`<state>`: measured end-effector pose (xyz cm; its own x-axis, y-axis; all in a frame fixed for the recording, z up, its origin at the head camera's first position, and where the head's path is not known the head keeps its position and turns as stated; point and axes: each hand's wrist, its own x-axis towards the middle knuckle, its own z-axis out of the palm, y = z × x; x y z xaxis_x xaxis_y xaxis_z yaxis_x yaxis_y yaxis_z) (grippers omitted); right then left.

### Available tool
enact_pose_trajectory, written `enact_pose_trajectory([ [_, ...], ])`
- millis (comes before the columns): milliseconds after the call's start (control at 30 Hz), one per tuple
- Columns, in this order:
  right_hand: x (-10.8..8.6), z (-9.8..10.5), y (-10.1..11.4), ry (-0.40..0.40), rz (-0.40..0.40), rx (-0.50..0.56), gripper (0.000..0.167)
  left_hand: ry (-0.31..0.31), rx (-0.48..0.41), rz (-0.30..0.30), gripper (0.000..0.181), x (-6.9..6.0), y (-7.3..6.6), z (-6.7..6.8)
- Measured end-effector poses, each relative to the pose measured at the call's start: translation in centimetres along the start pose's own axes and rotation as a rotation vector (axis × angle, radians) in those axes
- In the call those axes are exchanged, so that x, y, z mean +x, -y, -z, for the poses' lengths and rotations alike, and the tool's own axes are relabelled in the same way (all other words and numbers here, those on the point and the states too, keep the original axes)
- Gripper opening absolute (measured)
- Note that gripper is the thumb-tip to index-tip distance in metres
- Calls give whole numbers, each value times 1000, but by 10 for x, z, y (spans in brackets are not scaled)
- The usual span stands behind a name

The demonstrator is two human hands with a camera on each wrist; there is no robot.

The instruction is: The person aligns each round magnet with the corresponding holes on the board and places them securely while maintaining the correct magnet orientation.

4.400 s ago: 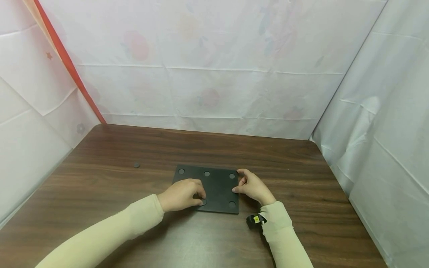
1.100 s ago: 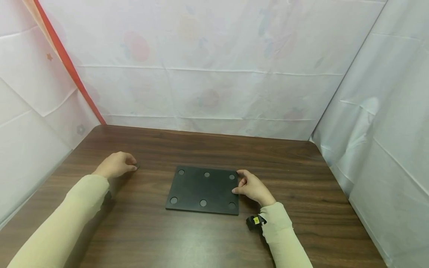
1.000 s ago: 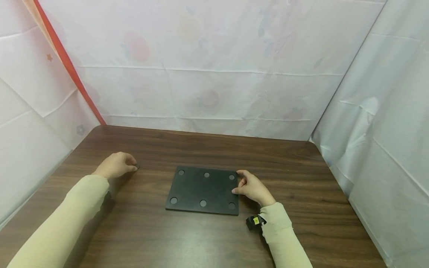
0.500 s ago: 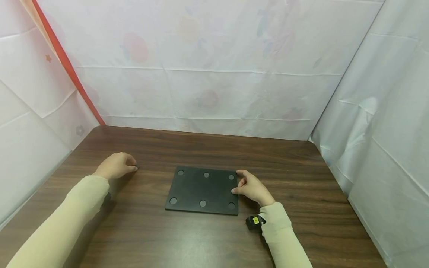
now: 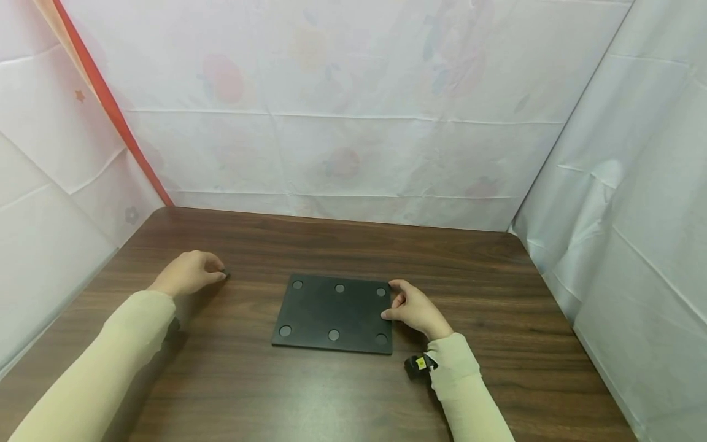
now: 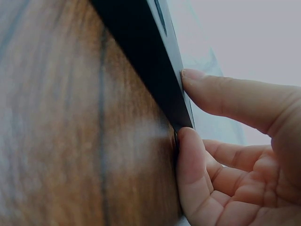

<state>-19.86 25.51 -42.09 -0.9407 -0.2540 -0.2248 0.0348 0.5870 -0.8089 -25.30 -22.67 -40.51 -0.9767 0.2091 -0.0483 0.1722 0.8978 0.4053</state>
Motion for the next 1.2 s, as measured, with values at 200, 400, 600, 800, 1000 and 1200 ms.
enact_pose_trajectory([
  [200, 1, 0, -1, 2, 1, 4, 75, -5, -19, -17, 24, -3, -4, 4],
  [400, 0, 1, -1, 0, 5, 5, 74, -62, -48, -77, 22, -9, -15, 7],
  [600, 0, 1, -1, -4, 4, -3, 74, -92, -114, -118, 21, -18, -36, 8],
  [800, 0, 0, -1, -2, 4, 0, 74, -108, -178, -147, 20, -29, -61, 5],
  [1000, 0, 0, -2, -6, 3, 0, 74, -115, -242, -179, 17, -35, -86, 0],
  [1200, 0, 0, -1, -8, 2, 1, 74, -105, -298, -250, 14, -40, -108, -9],
])
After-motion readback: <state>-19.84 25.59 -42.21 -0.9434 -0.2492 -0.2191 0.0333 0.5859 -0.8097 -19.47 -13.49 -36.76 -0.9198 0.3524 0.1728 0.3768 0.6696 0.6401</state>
